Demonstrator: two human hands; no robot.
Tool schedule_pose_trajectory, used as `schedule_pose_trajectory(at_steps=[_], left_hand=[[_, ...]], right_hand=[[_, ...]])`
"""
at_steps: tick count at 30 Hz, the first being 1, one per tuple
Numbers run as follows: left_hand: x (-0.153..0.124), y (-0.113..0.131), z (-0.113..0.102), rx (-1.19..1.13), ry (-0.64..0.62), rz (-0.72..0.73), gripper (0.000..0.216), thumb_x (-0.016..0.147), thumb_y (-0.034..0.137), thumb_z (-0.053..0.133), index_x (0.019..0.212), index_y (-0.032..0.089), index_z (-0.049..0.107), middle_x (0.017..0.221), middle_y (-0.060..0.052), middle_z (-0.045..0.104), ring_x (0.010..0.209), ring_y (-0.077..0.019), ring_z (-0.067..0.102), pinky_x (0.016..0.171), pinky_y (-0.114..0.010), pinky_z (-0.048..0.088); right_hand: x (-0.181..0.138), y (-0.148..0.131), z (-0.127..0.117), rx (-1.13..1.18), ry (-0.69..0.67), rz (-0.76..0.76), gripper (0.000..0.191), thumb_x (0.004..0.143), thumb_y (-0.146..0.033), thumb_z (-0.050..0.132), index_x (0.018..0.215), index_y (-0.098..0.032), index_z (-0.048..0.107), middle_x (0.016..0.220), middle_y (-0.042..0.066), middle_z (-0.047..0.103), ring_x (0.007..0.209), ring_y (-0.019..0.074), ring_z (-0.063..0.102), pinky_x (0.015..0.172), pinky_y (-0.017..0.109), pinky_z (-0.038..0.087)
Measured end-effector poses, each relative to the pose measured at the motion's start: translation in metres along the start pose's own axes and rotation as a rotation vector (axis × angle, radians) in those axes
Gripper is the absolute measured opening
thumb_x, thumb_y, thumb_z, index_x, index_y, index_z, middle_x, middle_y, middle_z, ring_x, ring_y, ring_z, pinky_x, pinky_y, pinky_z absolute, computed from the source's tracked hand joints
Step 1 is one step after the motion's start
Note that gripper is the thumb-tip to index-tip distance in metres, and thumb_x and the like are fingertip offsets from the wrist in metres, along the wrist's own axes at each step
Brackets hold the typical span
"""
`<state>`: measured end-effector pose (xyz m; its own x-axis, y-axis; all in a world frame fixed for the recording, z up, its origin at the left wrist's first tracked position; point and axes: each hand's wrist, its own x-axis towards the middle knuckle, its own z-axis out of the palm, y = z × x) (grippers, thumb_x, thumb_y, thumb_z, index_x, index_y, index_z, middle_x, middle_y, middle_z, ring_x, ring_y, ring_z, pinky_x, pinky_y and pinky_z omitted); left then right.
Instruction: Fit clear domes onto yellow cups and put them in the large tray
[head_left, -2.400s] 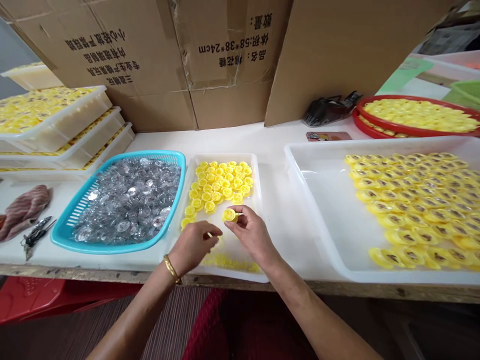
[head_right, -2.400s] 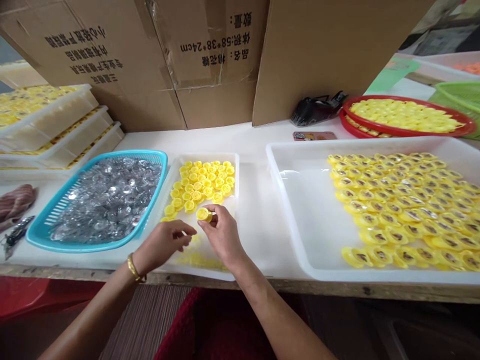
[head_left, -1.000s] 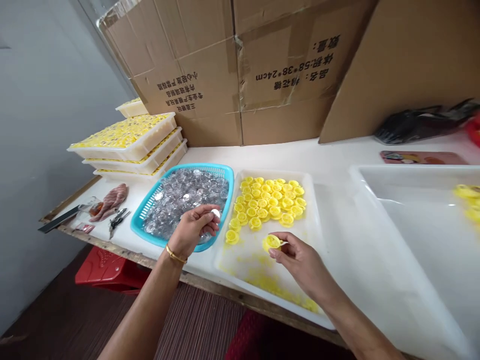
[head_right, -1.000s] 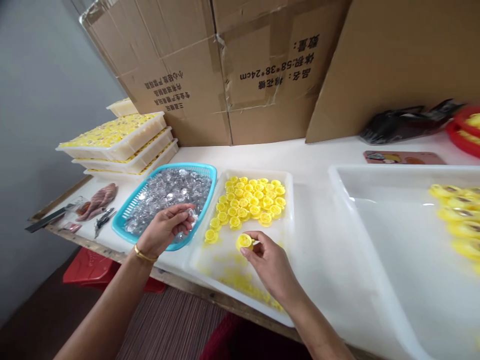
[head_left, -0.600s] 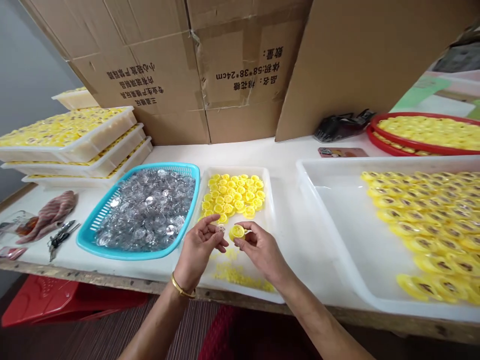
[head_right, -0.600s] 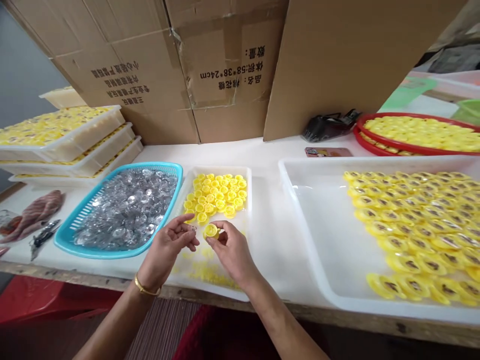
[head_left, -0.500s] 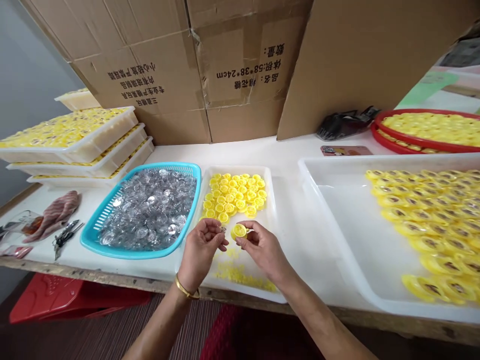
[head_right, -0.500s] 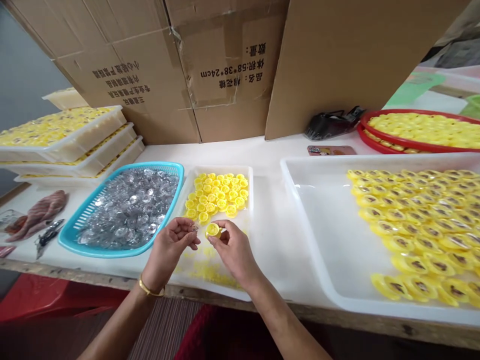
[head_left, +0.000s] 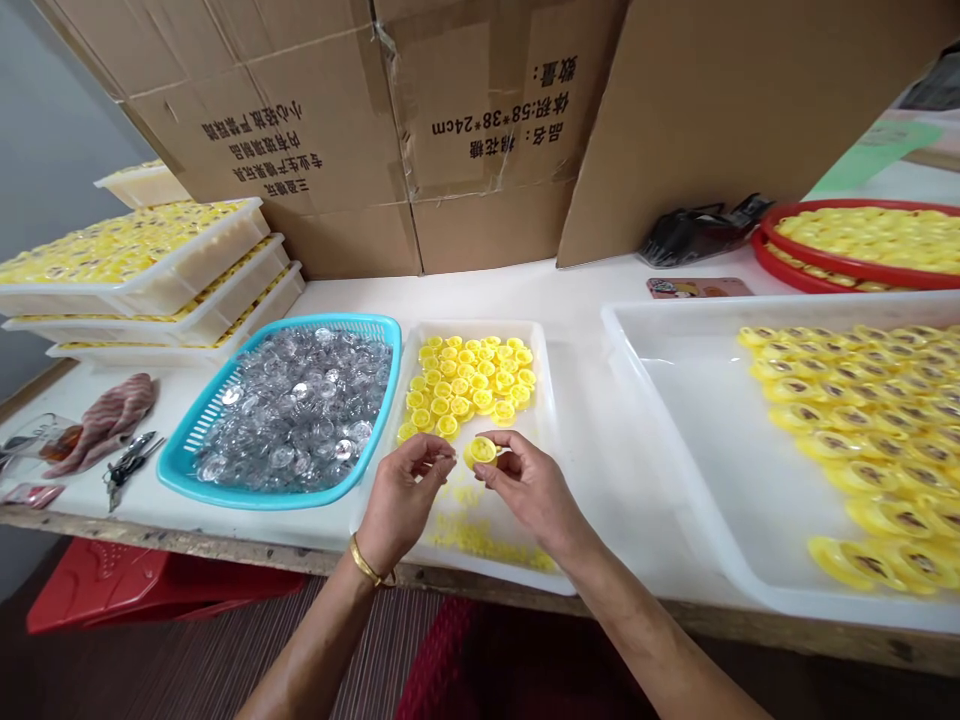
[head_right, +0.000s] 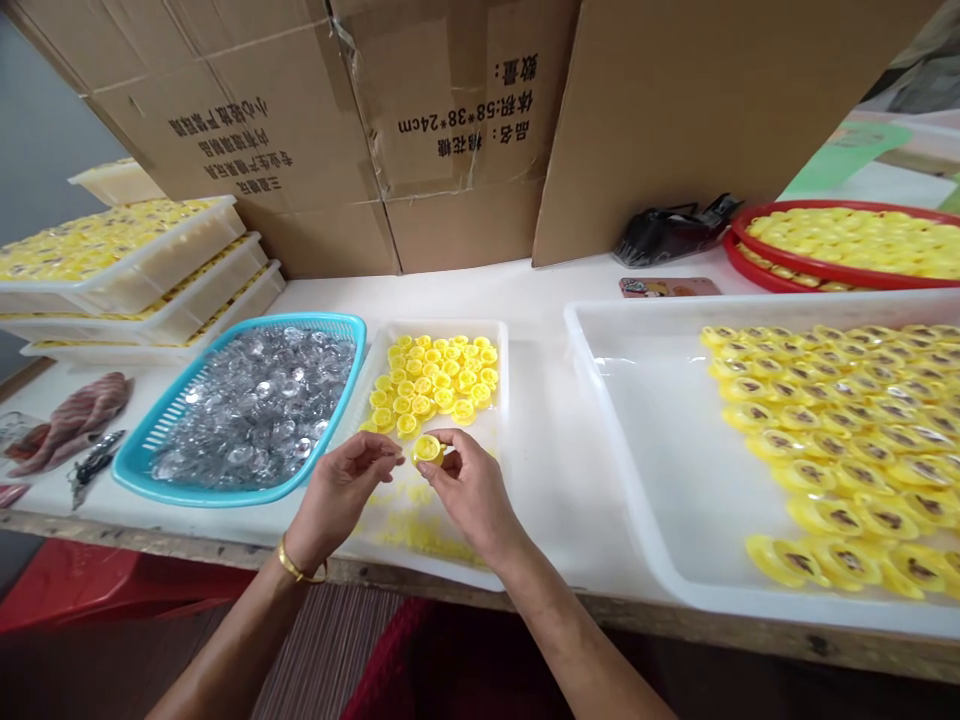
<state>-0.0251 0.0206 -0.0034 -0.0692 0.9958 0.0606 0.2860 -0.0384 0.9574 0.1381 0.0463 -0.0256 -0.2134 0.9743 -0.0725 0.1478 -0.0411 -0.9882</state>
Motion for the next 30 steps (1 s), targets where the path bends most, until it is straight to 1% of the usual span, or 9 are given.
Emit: schedule_pose_trajectory(at_steps=[4, 8, 12, 16, 18, 22, 26, 28, 30], left_hand=[[0.0, -0.003, 0.002, -0.119, -0.037, -0.085, 0.016, 0.08, 0.022, 0.059, 0.096, 0.018, 0.059, 0.075, 0.001, 0.061, 0.07, -0.0133, 0.064, 0.061, -0.024, 0.05], [-0.005, -0.004, 0.0, -0.116, 0.027, -0.11, 0.025, 0.076, 0.02, 0.063, 0.099, 0.019, 0.053, 0.076, 0.001, 0.062, 0.066, -0.0135, 0.063, 0.059, -0.025, 0.051], [-0.01, -0.004, -0.004, 0.112, 0.071, 0.111, 0.003, 0.079, 0.017, 0.062, 0.082, 0.018, 0.061, 0.077, -0.001, 0.062, 0.069, -0.0116, 0.059, 0.063, -0.023, 0.049], [-0.012, -0.001, -0.006, 0.162, 0.073, 0.263, 0.021, 0.086, 0.016, 0.053, 0.1, 0.022, 0.068, 0.088, -0.003, 0.062, 0.077, -0.0112, 0.059, 0.068, -0.023, 0.049], [-0.012, 0.0, -0.004, 0.154, 0.081, 0.248, 0.025, 0.085, 0.015, 0.054, 0.106, 0.023, 0.066, 0.083, -0.001, 0.061, 0.074, -0.0106, 0.058, 0.069, -0.023, 0.049], [-0.012, 0.0, 0.001, 0.035, 0.123, 0.075, 0.034, 0.08, 0.015, 0.06, 0.114, 0.019, 0.056, 0.075, 0.002, 0.062, 0.066, -0.011, 0.06, 0.066, -0.025, 0.051], [-0.012, -0.002, 0.003, -0.054, 0.146, 0.008, 0.023, 0.077, 0.018, 0.064, 0.098, 0.018, 0.054, 0.074, 0.002, 0.062, 0.064, -0.0119, 0.061, 0.06, -0.024, 0.052], [-0.013, -0.002, 0.002, -0.023, 0.153, 0.059, 0.011, 0.078, 0.018, 0.063, 0.089, 0.017, 0.058, 0.074, 0.001, 0.062, 0.063, -0.0109, 0.06, 0.058, -0.023, 0.05], [-0.014, -0.002, 0.0, 0.028, 0.161, 0.136, 0.009, 0.081, 0.018, 0.062, 0.09, 0.018, 0.065, 0.076, 0.0, 0.062, 0.064, -0.0099, 0.059, 0.059, -0.022, 0.049]], right_hand=[[-0.001, -0.004, -0.001, -0.006, 0.013, 0.002, 0.029, 0.076, -0.035, 0.063, 0.1, -0.02, 0.059, 0.066, -0.001, 0.063, 0.067, 0.0181, 0.063, 0.065, 0.031, 0.049], [-0.002, -0.003, 0.0, 0.004, -0.001, -0.001, 0.029, 0.076, -0.034, 0.063, 0.101, -0.02, 0.058, 0.067, -0.001, 0.063, 0.068, 0.0181, 0.063, 0.065, 0.031, 0.048], [-0.001, -0.001, 0.0, 0.002, -0.009, 0.016, 0.032, 0.076, -0.034, 0.063, 0.105, -0.02, 0.058, 0.067, -0.001, 0.063, 0.069, 0.018, 0.063, 0.067, 0.032, 0.048], [0.0, -0.001, 0.0, -0.008, -0.01, 0.038, 0.035, 0.076, -0.035, 0.063, 0.107, -0.019, 0.058, 0.066, -0.001, 0.062, 0.069, 0.0187, 0.062, 0.068, 0.033, 0.048], [0.0, 0.0, 0.0, -0.007, -0.013, 0.039, 0.036, 0.076, -0.036, 0.063, 0.107, -0.019, 0.058, 0.066, -0.001, 0.062, 0.069, 0.0189, 0.062, 0.068, 0.033, 0.048], [0.001, 0.001, 0.001, 0.0, -0.01, 0.037, 0.036, 0.076, -0.036, 0.063, 0.106, -0.02, 0.058, 0.066, -0.001, 0.062, 0.068, 0.0188, 0.062, 0.067, 0.033, 0.048], [0.001, 0.001, 0.001, -0.009, 0.002, 0.039, 0.036, 0.075, -0.036, 0.063, 0.106, -0.019, 0.058, 0.066, 0.0, 0.063, 0.068, 0.0191, 0.062, 0.067, 0.033, 0.048], [0.0, 0.002, 0.001, -0.01, 0.001, 0.039, 0.036, 0.075, -0.037, 0.064, 0.106, -0.019, 0.058, 0.066, 0.0, 0.062, 0.069, 0.0193, 0.062, 0.067, 0.033, 0.048], [0.0, 0.002, 0.0, -0.01, -0.003, 0.04, 0.037, 0.075, -0.037, 0.064, 0.107, -0.019, 0.058, 0.066, -0.001, 0.062, 0.069, 0.0192, 0.062, 0.067, 0.033, 0.048]])
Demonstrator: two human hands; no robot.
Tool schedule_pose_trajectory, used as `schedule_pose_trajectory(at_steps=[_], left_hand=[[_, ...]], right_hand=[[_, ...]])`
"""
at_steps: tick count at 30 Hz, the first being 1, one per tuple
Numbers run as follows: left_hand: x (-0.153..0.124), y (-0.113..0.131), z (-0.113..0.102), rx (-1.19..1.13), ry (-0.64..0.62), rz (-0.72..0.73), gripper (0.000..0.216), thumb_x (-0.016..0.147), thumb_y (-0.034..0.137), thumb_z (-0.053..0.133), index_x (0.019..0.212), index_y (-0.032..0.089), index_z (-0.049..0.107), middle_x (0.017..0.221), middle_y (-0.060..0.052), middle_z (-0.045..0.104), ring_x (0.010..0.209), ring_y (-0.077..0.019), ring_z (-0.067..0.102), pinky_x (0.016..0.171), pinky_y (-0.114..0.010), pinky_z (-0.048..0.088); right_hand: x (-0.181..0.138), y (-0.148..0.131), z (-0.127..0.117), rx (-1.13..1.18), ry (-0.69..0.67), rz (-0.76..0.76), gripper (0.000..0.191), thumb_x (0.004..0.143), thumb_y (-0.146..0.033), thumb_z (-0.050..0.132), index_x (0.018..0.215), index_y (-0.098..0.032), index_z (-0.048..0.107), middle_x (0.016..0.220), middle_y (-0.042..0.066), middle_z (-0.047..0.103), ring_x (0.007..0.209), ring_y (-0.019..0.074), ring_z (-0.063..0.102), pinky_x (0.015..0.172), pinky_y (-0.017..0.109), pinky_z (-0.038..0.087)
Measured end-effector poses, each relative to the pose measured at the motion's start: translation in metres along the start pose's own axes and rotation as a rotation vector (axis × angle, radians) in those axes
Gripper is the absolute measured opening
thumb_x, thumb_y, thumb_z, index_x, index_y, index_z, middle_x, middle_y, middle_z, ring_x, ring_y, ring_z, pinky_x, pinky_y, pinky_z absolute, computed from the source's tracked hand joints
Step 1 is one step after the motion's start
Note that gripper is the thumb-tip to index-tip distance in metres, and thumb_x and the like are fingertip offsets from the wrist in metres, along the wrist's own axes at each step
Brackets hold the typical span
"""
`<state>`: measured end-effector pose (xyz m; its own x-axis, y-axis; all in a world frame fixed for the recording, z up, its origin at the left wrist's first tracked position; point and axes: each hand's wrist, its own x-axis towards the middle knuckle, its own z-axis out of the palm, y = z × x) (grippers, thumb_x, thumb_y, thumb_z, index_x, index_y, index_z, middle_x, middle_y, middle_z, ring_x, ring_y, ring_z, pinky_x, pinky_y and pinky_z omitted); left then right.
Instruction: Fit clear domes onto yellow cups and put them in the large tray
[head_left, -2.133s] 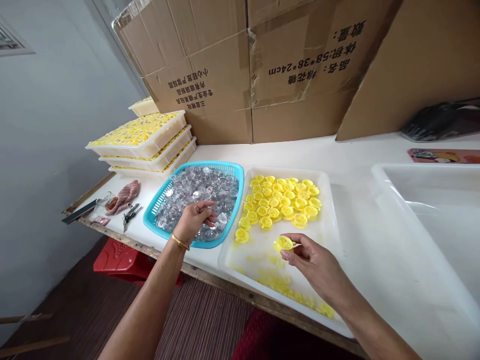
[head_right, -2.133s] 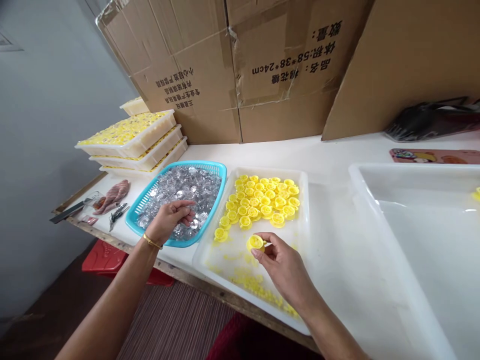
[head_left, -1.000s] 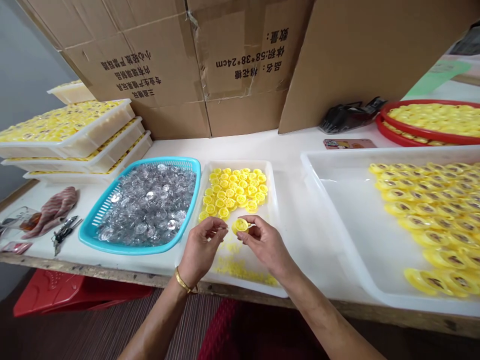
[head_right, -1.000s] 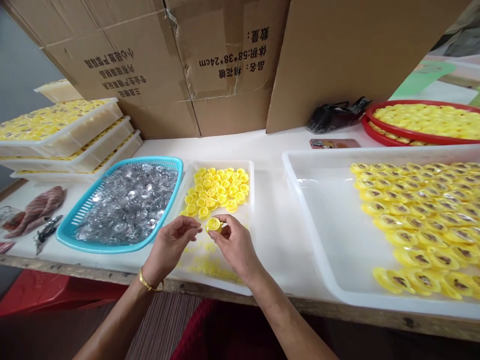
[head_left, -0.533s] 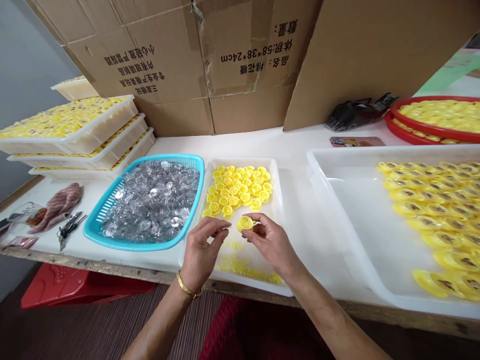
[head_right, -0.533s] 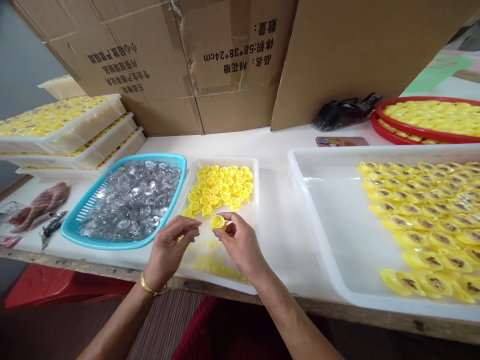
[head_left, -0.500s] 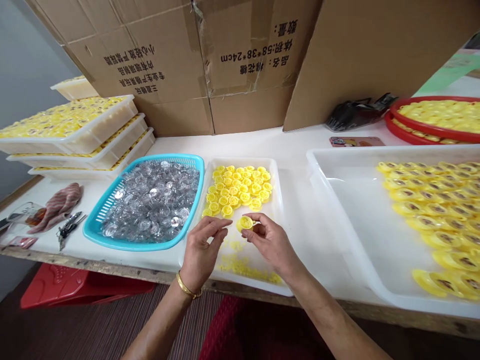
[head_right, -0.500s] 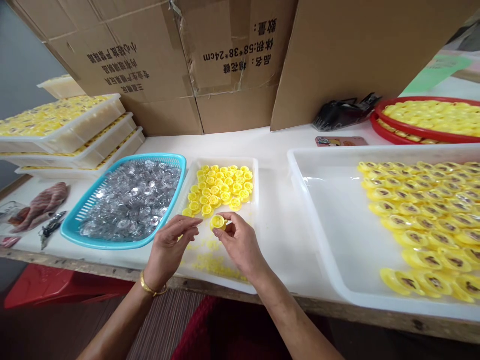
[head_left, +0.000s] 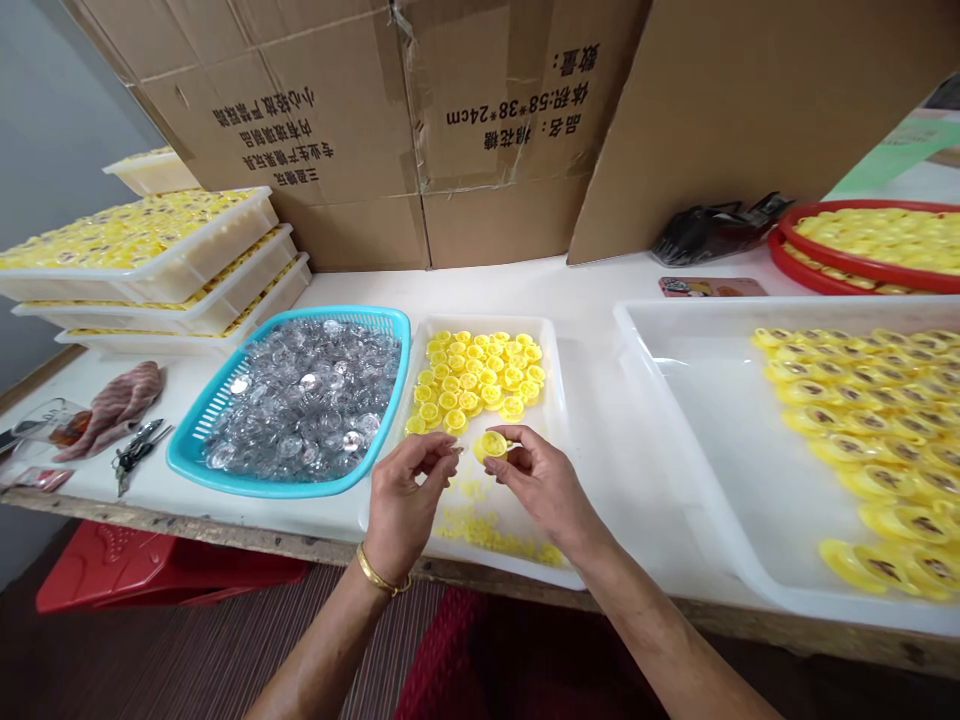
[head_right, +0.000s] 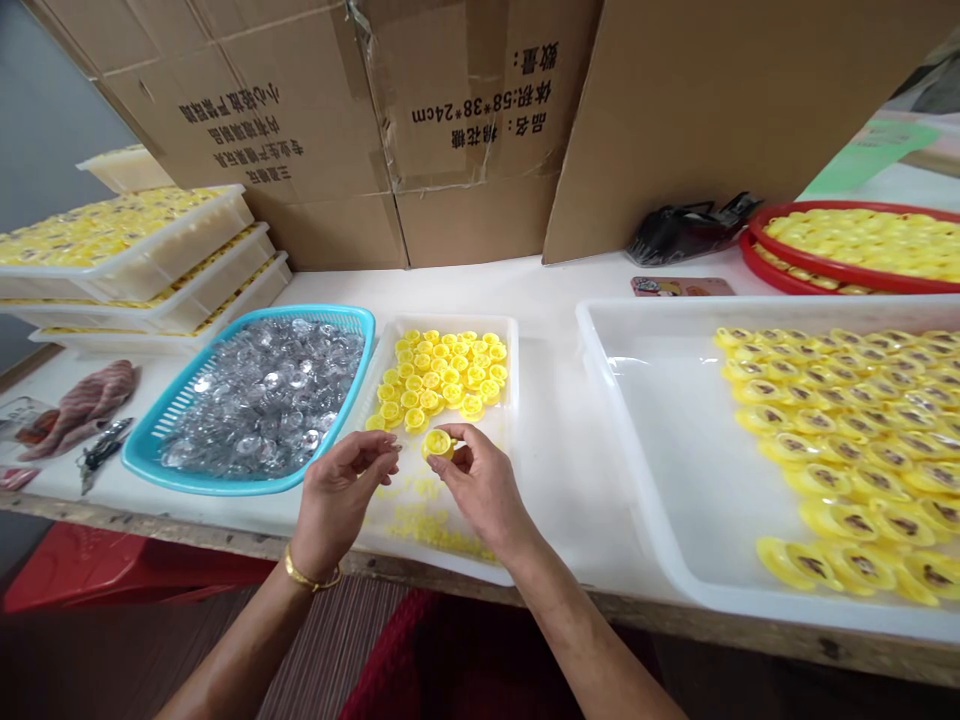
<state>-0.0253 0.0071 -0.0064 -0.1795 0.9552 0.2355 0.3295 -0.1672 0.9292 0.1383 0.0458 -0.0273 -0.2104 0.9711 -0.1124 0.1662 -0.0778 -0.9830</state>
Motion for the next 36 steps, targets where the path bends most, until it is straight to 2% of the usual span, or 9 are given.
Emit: schedule_pose_trajectory(at_steps=[5, 9, 13, 17, 23, 30, 36], left_hand=[[-0.0014, 0.0015, -0.004, 0.03, -0.021, 0.104, 0.023, 0.084, 0.018, 0.06, 0.105, 0.024, 0.069, 0.081, 0.0, 0.061, 0.073, -0.0107, 0.058, 0.066, -0.022, 0.048], [-0.0013, 0.0034, -0.0009, 0.019, -0.028, 0.055, 0.025, 0.083, 0.018, 0.06, 0.107, 0.024, 0.067, 0.076, 0.001, 0.06, 0.069, -0.0102, 0.057, 0.065, -0.022, 0.047], [-0.0009, 0.005, 0.0038, 0.001, -0.011, -0.029, 0.03, 0.082, 0.019, 0.06, 0.112, 0.019, 0.058, 0.072, 0.002, 0.059, 0.064, -0.0098, 0.056, 0.064, -0.023, 0.047], [0.0, 0.0058, 0.0054, 0.035, 0.024, -0.018, 0.026, 0.08, 0.018, 0.06, 0.104, 0.017, 0.05, 0.075, 0.001, 0.061, 0.066, -0.0109, 0.058, 0.066, -0.025, 0.049], [-0.0003, 0.0029, 0.0014, 0.23, 0.099, 0.153, 0.014, 0.08, 0.011, 0.053, 0.091, 0.019, 0.049, 0.079, 0.0, 0.055, 0.071, -0.0112, 0.055, 0.068, -0.026, 0.048], [-0.0022, 0.0005, -0.0021, -0.003, -0.108, 0.184, 0.021, 0.086, 0.01, 0.049, 0.103, 0.021, 0.044, 0.086, -0.001, 0.056, 0.078, -0.0118, 0.061, 0.076, -0.028, 0.052], [0.0002, -0.0014, 0.0004, -0.062, -0.12, 0.161, 0.022, 0.087, 0.012, 0.051, 0.108, 0.021, 0.05, 0.092, -0.003, 0.059, 0.081, -0.0122, 0.062, 0.078, -0.028, 0.052]], right_hand=[[-0.0003, -0.0007, -0.0003, -0.025, 0.007, -0.011, 0.035, 0.076, -0.037, 0.064, 0.106, -0.02, 0.059, 0.064, -0.002, 0.061, 0.065, 0.0176, 0.06, 0.065, 0.032, 0.047], [-0.0001, -0.0007, 0.0002, -0.022, 0.016, -0.011, 0.033, 0.075, -0.036, 0.064, 0.104, -0.02, 0.059, 0.064, -0.002, 0.06, 0.065, 0.0178, 0.061, 0.064, 0.031, 0.047], [-0.0009, -0.0003, 0.0002, -0.023, 0.016, -0.007, 0.032, 0.076, -0.037, 0.064, 0.103, -0.021, 0.058, 0.064, -0.002, 0.061, 0.067, 0.0187, 0.062, 0.066, 0.032, 0.047], [-0.0009, 0.0007, 0.0, -0.022, 0.011, -0.015, 0.032, 0.076, -0.038, 0.064, 0.102, -0.021, 0.058, 0.065, -0.002, 0.061, 0.068, 0.0192, 0.063, 0.066, 0.032, 0.047], [0.0002, 0.0017, 0.0011, -0.024, 0.012, -0.006, 0.034, 0.075, -0.039, 0.064, 0.103, -0.021, 0.058, 0.064, -0.002, 0.06, 0.068, 0.0192, 0.062, 0.066, 0.033, 0.048], [-0.001, -0.0001, -0.0004, 0.005, -0.007, -0.015, 0.034, 0.076, -0.037, 0.065, 0.105, -0.021, 0.058, 0.063, -0.003, 0.059, 0.065, 0.0173, 0.061, 0.064, 0.031, 0.048], [-0.0003, 0.0006, -0.0008, 0.028, -0.02, -0.039, 0.033, 0.077, -0.036, 0.064, 0.105, -0.02, 0.058, 0.065, -0.002, 0.06, 0.065, 0.0167, 0.061, 0.066, 0.032, 0.05]])
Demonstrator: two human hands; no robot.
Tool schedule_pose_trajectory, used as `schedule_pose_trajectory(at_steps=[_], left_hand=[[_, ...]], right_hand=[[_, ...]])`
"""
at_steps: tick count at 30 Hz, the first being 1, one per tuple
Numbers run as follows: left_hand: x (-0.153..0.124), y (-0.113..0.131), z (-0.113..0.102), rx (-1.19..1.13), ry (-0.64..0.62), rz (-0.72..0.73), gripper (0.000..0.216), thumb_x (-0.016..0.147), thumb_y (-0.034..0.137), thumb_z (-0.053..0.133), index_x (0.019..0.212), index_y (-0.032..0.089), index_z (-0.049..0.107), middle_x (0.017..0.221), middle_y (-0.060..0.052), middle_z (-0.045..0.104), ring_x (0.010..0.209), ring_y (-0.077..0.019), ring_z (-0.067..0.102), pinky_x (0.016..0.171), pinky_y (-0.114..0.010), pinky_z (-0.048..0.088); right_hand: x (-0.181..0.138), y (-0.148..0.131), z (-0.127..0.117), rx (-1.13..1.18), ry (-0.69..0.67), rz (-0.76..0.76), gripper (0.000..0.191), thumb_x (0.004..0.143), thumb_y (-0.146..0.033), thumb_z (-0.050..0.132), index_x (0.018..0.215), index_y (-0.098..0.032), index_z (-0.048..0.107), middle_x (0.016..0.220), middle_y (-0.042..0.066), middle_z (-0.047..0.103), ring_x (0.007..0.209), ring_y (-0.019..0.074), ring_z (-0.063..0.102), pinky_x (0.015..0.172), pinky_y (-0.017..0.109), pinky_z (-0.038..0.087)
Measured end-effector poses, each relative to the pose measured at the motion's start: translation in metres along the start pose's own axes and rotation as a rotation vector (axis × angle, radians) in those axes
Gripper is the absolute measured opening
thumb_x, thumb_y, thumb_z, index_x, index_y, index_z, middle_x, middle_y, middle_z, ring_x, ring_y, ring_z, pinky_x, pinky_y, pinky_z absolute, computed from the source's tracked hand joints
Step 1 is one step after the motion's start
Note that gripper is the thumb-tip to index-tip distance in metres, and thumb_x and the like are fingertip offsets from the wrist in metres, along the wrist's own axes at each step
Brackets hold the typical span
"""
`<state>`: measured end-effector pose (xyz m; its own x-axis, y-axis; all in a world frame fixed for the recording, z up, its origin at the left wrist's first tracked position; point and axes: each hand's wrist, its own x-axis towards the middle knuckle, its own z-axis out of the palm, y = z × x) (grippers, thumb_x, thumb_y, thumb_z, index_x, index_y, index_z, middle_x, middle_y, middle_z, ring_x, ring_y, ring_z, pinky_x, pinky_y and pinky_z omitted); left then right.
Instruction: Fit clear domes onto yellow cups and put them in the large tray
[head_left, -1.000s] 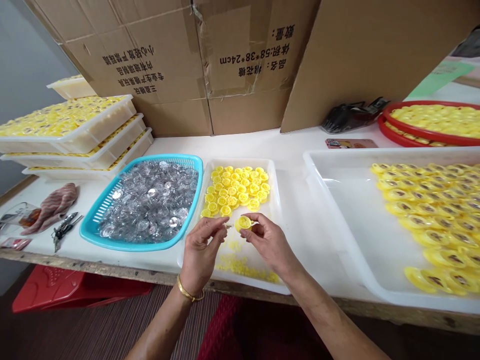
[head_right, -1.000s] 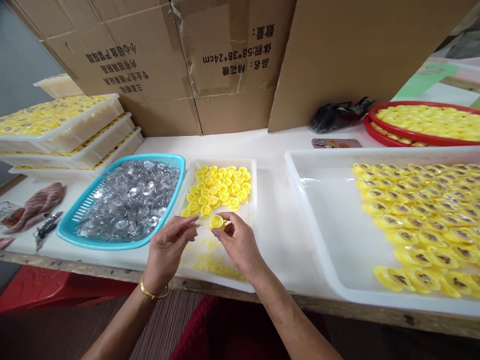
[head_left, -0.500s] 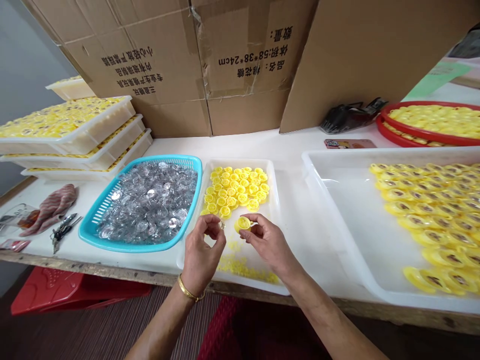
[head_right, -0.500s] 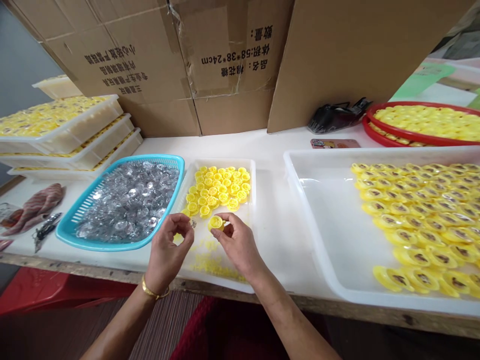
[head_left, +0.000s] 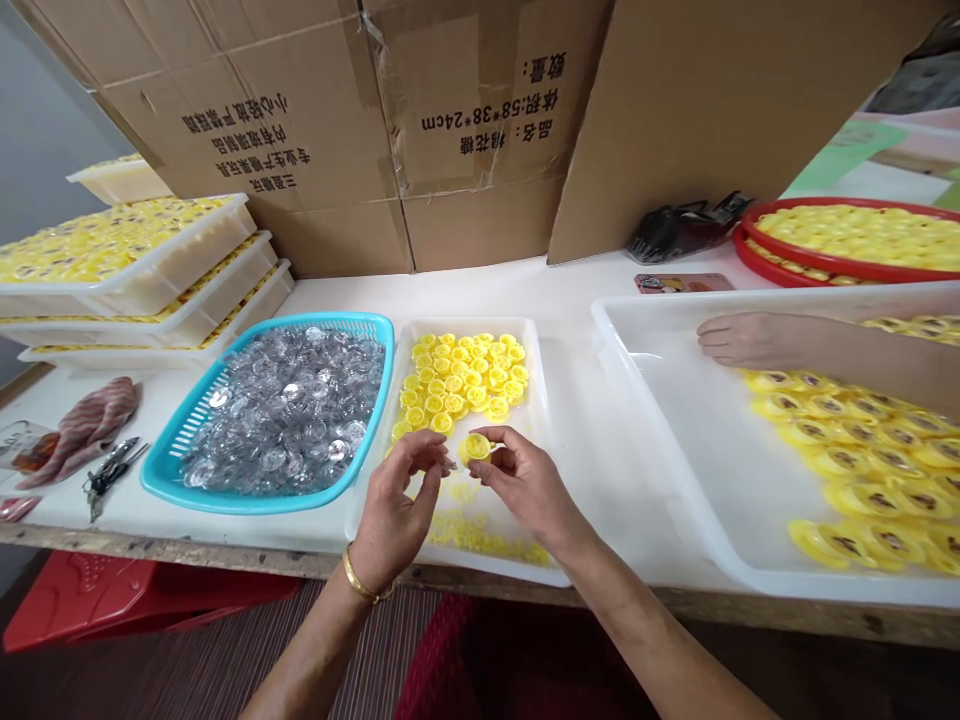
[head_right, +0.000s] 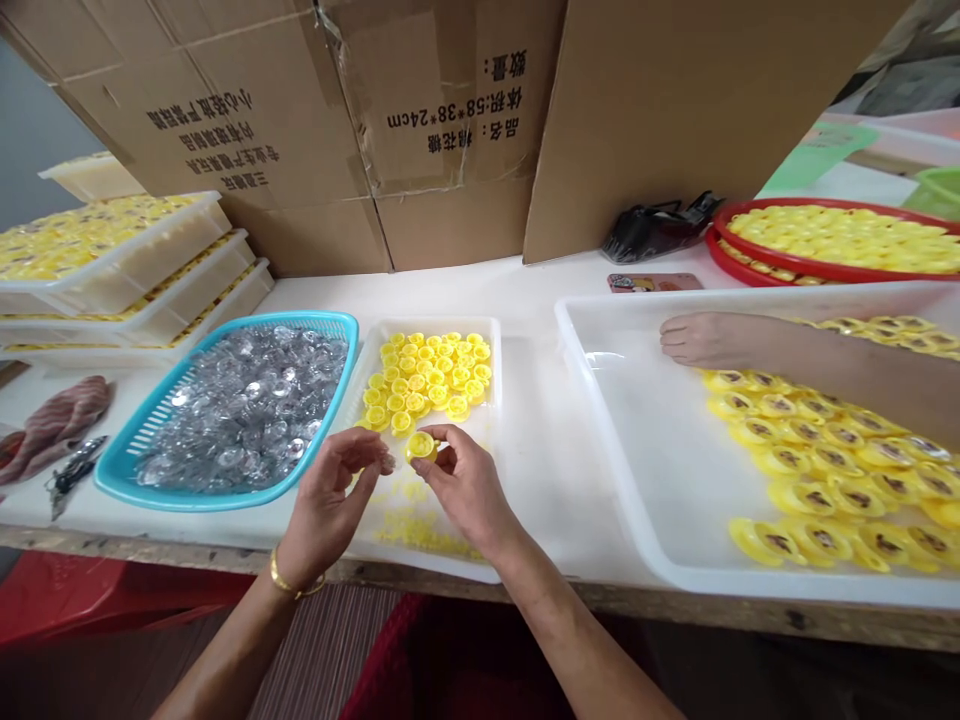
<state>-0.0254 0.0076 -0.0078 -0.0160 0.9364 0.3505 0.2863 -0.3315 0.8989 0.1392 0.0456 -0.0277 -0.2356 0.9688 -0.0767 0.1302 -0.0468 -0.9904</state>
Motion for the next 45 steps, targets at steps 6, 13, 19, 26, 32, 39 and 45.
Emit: schedule_pose_trajectory(at_steps=[6, 13, 19, 26, 32, 39, 45], left_hand=[[0.002, -0.006, 0.007, -0.12, 0.028, -0.109, 0.026, 0.086, 0.016, 0.057, 0.11, 0.023, 0.055, 0.093, -0.003, 0.061, 0.087, -0.0133, 0.061, 0.076, -0.027, 0.054], [0.006, -0.008, 0.006, -0.131, 0.024, -0.164, 0.025, 0.085, 0.02, 0.058, 0.11, 0.022, 0.059, 0.095, -0.003, 0.063, 0.086, -0.0128, 0.061, 0.076, -0.026, 0.054], [0.011, -0.01, 0.005, -0.159, 0.003, -0.246, 0.023, 0.082, 0.025, 0.062, 0.105, 0.019, 0.063, 0.092, -0.004, 0.065, 0.081, -0.0143, 0.063, 0.073, -0.028, 0.055], [0.017, -0.008, 0.008, -0.154, -0.04, -0.278, 0.022, 0.079, 0.028, 0.065, 0.098, 0.018, 0.067, 0.086, -0.004, 0.067, 0.076, -0.0143, 0.063, 0.068, -0.027, 0.056], [0.023, -0.003, 0.006, -0.064, -0.099, -0.282, 0.02, 0.078, 0.026, 0.067, 0.096, 0.018, 0.068, 0.083, -0.003, 0.069, 0.069, -0.0126, 0.062, 0.063, -0.025, 0.053], [0.035, -0.004, -0.006, 0.099, -0.252, -0.213, 0.013, 0.077, 0.023, 0.067, 0.089, 0.019, 0.071, 0.085, -0.005, 0.07, 0.074, -0.0165, 0.065, 0.069, -0.028, 0.054], [0.041, 0.004, -0.008, 0.224, -0.319, -0.11, 0.012, 0.08, 0.02, 0.064, 0.089, 0.022, 0.072, 0.088, -0.005, 0.07, 0.08, -0.0171, 0.065, 0.074, -0.028, 0.053]], right_hand=[[0.0, 0.002, 0.0, 0.001, -0.006, -0.029, 0.033, 0.077, -0.035, 0.064, 0.106, -0.02, 0.059, 0.067, -0.001, 0.061, 0.067, 0.0169, 0.062, 0.067, 0.032, 0.051], [0.0, 0.0, 0.001, -0.034, 0.006, -0.055, 0.03, 0.077, -0.031, 0.065, 0.105, -0.021, 0.06, 0.067, -0.002, 0.061, 0.063, 0.0147, 0.059, 0.064, 0.029, 0.051], [-0.001, 0.001, 0.001, 0.005, -0.024, -0.066, 0.031, 0.078, -0.026, 0.063, 0.108, -0.021, 0.06, 0.072, -0.001, 0.063, 0.067, 0.0149, 0.062, 0.067, 0.03, 0.053], [-0.002, 0.0, 0.005, -0.063, -0.01, -0.173, 0.033, 0.075, -0.014, 0.059, 0.107, -0.023, 0.062, 0.104, 0.005, 0.063, 0.073, 0.0132, 0.062, 0.071, 0.03, 0.054], [-0.004, -0.004, 0.005, -0.13, -0.016, -0.174, 0.035, 0.076, -0.012, 0.058, 0.11, -0.022, 0.063, 0.102, 0.005, 0.066, 0.077, 0.0146, 0.063, 0.072, 0.03, 0.054], [-0.005, -0.007, 0.005, -0.192, -0.01, -0.222, 0.038, 0.075, -0.007, 0.055, 0.109, -0.022, 0.063, 0.102, 0.005, 0.066, 0.082, 0.0159, 0.063, 0.073, 0.029, 0.053], [-0.007, -0.011, 0.004, -0.196, -0.044, -0.271, 0.04, 0.075, -0.008, 0.053, 0.112, -0.019, 0.06, 0.105, 0.007, 0.065, 0.083, 0.0163, 0.062, 0.074, 0.029, 0.052]])
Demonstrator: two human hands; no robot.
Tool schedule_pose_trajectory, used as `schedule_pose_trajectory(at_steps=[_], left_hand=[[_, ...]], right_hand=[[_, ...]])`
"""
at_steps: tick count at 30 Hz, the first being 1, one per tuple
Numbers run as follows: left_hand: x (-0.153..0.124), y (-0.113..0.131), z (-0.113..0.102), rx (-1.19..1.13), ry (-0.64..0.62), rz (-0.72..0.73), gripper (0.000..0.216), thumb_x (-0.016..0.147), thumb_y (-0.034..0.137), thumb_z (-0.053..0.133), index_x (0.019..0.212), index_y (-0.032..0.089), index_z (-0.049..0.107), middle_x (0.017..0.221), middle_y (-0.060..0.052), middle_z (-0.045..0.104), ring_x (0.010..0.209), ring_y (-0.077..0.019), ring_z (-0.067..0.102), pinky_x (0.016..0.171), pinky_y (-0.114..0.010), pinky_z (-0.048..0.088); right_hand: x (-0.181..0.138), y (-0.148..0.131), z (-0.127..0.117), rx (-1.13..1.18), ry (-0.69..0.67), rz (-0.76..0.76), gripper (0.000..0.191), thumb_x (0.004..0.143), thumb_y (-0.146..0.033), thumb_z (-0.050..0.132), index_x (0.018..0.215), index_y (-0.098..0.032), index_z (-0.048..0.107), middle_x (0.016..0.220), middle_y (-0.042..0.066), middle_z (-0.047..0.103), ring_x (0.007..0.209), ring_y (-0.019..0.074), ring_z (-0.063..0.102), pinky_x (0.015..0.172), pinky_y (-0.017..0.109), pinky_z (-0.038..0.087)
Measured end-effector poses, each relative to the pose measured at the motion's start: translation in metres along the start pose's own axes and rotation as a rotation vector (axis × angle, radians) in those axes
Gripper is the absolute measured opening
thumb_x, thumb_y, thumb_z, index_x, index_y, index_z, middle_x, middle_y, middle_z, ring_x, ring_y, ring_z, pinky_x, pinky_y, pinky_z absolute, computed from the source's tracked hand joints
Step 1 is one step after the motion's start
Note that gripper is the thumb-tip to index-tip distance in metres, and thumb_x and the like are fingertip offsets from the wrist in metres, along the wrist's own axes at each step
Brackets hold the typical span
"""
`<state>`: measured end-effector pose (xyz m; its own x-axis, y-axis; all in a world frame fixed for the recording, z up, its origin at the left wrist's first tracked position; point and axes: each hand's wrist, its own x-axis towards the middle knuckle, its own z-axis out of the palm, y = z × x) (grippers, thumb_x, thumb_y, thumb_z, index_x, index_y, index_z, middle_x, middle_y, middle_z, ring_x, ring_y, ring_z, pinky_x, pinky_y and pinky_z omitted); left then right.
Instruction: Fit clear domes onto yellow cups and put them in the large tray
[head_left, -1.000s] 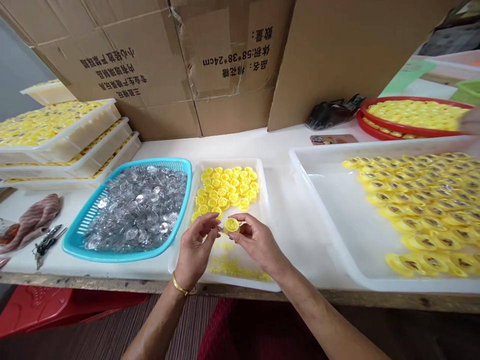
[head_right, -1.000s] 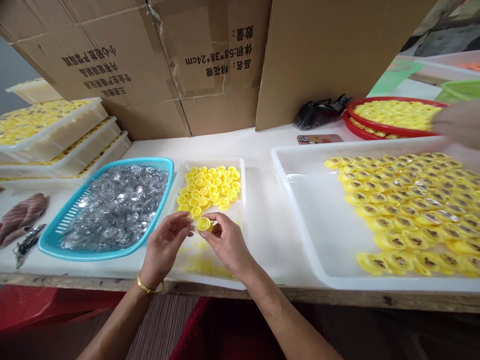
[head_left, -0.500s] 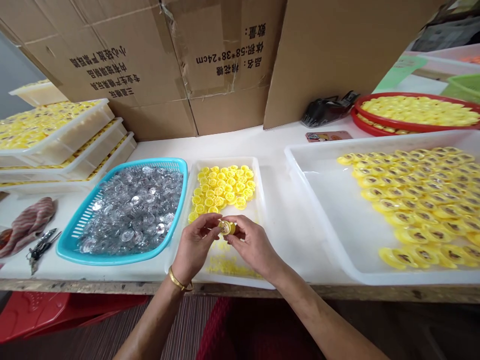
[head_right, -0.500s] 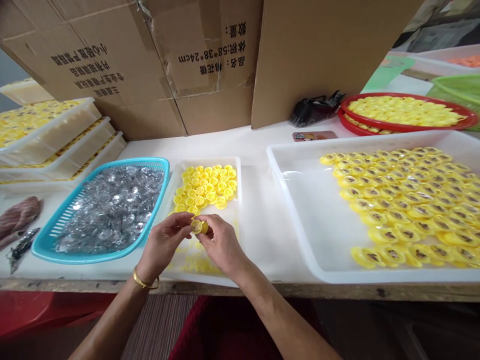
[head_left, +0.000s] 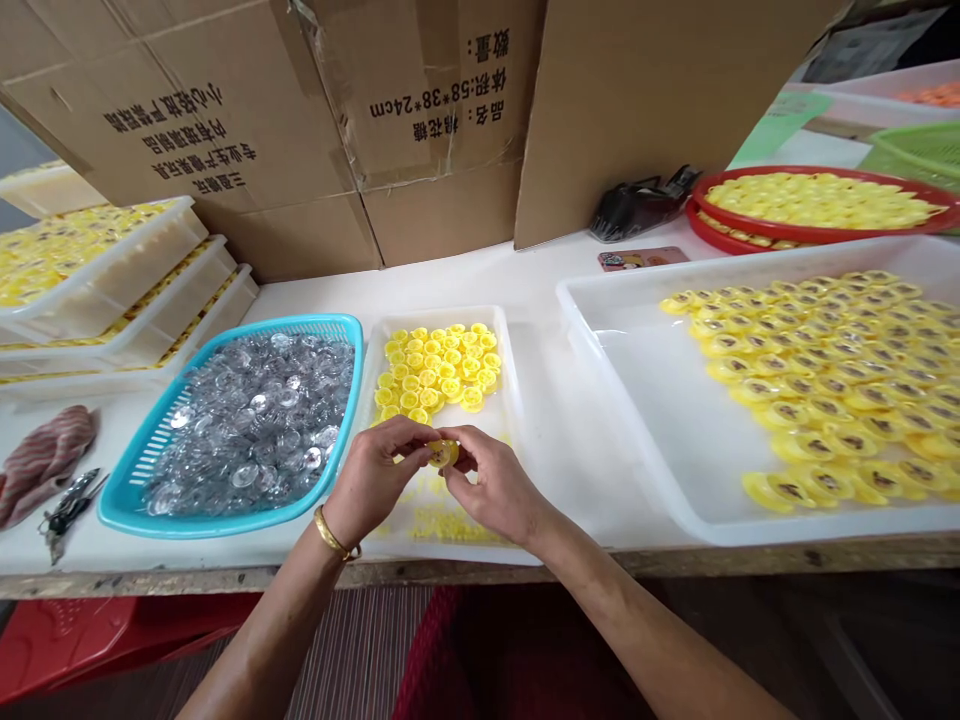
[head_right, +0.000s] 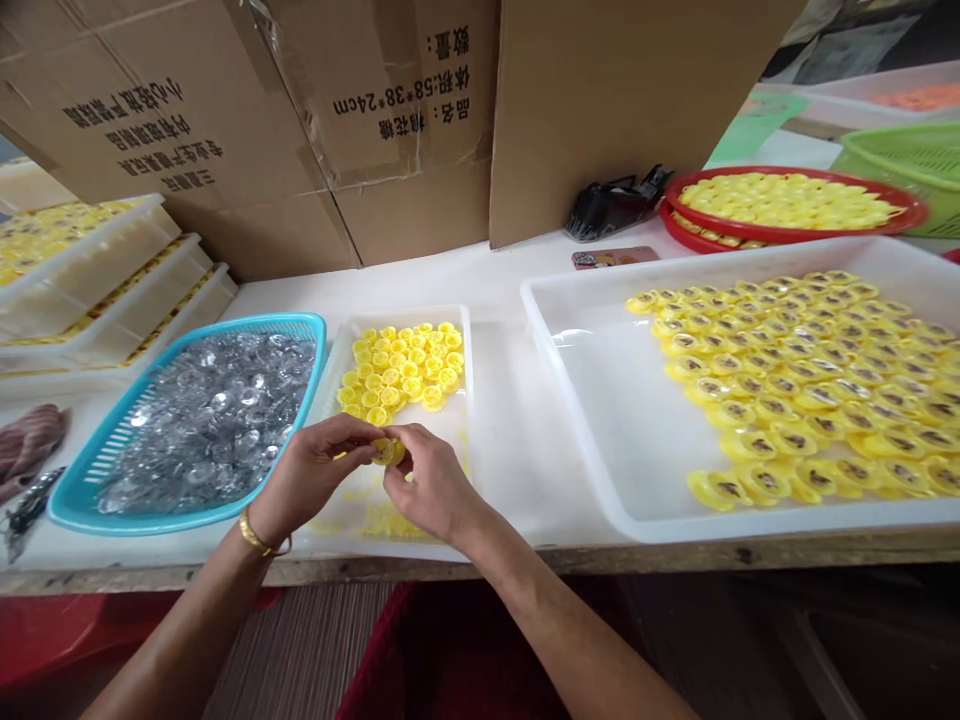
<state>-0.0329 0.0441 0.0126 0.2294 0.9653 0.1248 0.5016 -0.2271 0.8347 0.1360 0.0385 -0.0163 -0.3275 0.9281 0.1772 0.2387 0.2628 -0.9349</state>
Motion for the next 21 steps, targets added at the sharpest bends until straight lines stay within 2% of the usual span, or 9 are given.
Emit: schedule_pose_trajectory(at_steps=[6, 12, 14, 17, 21], left_hand=[[0.003, 0.01, -0.003, 0.1, -0.02, 0.106, 0.014, 0.081, 0.017, 0.062, 0.088, 0.023, 0.073, 0.084, -0.004, 0.069, 0.074, -0.0157, 0.065, 0.069, -0.027, 0.052], [0.004, 0.015, 0.002, 0.155, 0.02, 0.108, 0.013, 0.078, 0.015, 0.064, 0.084, 0.023, 0.073, 0.079, -0.003, 0.07, 0.072, -0.0152, 0.064, 0.066, -0.026, 0.049], [0.004, 0.013, 0.004, 0.104, 0.031, 0.063, 0.011, 0.077, 0.016, 0.066, 0.081, 0.022, 0.073, 0.078, -0.002, 0.07, 0.072, -0.0153, 0.064, 0.065, -0.025, 0.049], [0.003, 0.008, 0.008, -0.043, 0.049, -0.087, 0.007, 0.075, 0.02, 0.067, 0.079, 0.02, 0.073, 0.076, -0.003, 0.069, 0.065, -0.0141, 0.064, 0.06, -0.024, 0.051], [0.004, 0.007, 0.012, -0.206, 0.051, -0.259, 0.01, 0.071, 0.024, 0.071, 0.076, 0.016, 0.071, 0.069, -0.002, 0.067, 0.055, -0.0123, 0.061, 0.053, -0.023, 0.051]], right_hand=[[0.001, -0.004, -0.001, -0.005, -0.007, 0.011, 0.025, 0.087, -0.028, 0.054, 0.108, -0.017, 0.061, 0.095, 0.007, 0.066, 0.079, 0.0158, 0.061, 0.067, 0.026, 0.049], [0.001, -0.003, -0.002, -0.014, 0.005, 0.043, 0.024, 0.089, -0.029, 0.053, 0.107, -0.018, 0.063, 0.085, 0.005, 0.068, 0.077, 0.0167, 0.062, 0.067, 0.028, 0.048], [0.001, -0.002, -0.002, -0.018, 0.016, 0.042, 0.023, 0.089, -0.03, 0.054, 0.106, -0.018, 0.064, 0.085, 0.005, 0.068, 0.077, 0.0167, 0.062, 0.067, 0.028, 0.048], [0.001, -0.001, -0.002, -0.015, 0.023, 0.042, 0.022, 0.088, -0.029, 0.054, 0.104, -0.019, 0.064, 0.088, 0.005, 0.069, 0.077, 0.016, 0.063, 0.068, 0.028, 0.049], [0.0, 0.004, -0.002, -0.006, 0.054, 0.053, 0.028, 0.086, -0.025, 0.056, 0.113, -0.02, 0.061, 0.091, 0.005, 0.07, 0.076, 0.0155, 0.063, 0.071, 0.03, 0.051]])
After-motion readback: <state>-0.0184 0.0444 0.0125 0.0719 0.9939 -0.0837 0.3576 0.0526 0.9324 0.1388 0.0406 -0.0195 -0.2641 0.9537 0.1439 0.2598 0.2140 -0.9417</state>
